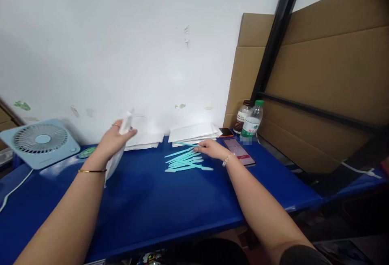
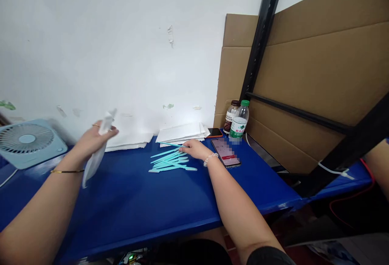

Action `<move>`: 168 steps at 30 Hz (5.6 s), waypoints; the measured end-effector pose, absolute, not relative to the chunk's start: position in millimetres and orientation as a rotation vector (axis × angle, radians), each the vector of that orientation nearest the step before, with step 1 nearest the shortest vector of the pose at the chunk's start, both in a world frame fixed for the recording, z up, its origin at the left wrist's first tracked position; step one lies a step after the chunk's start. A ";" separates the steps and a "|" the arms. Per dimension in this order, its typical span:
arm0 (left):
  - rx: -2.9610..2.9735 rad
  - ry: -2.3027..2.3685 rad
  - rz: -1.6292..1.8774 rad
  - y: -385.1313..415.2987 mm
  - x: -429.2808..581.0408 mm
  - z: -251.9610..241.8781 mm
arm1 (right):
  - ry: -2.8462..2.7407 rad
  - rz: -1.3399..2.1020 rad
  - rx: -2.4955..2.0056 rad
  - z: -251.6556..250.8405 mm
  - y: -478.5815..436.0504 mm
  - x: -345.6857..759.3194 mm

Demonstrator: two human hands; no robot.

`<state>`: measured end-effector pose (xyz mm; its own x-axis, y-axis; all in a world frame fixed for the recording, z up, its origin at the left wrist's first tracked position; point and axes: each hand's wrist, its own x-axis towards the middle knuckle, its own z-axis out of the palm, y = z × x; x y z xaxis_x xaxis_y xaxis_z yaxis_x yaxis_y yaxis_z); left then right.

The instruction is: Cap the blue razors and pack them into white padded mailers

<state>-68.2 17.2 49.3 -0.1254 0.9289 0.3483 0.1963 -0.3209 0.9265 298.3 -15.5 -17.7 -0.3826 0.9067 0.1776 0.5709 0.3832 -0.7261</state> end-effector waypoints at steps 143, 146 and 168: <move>2.634 1.206 0.520 16.2 43.6 -33.4 | -2.500 0.361 -1.406 -32.6 -13.7 294.4; 2.663 1.090 0.398 9.4 51.1 -32.9 | -2.482 0.311 -1.385 -33.2 -14.4 288.9; 2.531 1.145 0.443 12.4 45.8 -29.5 | -2.595 0.416 -1.368 -26.2 -23.8 285.2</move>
<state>45.8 12.4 -29.5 0.6295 0.7635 0.1443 0.6619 -0.6241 0.4152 285.2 -23.8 -26.2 -0.5613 0.8272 0.0267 0.7774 0.5380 -0.3259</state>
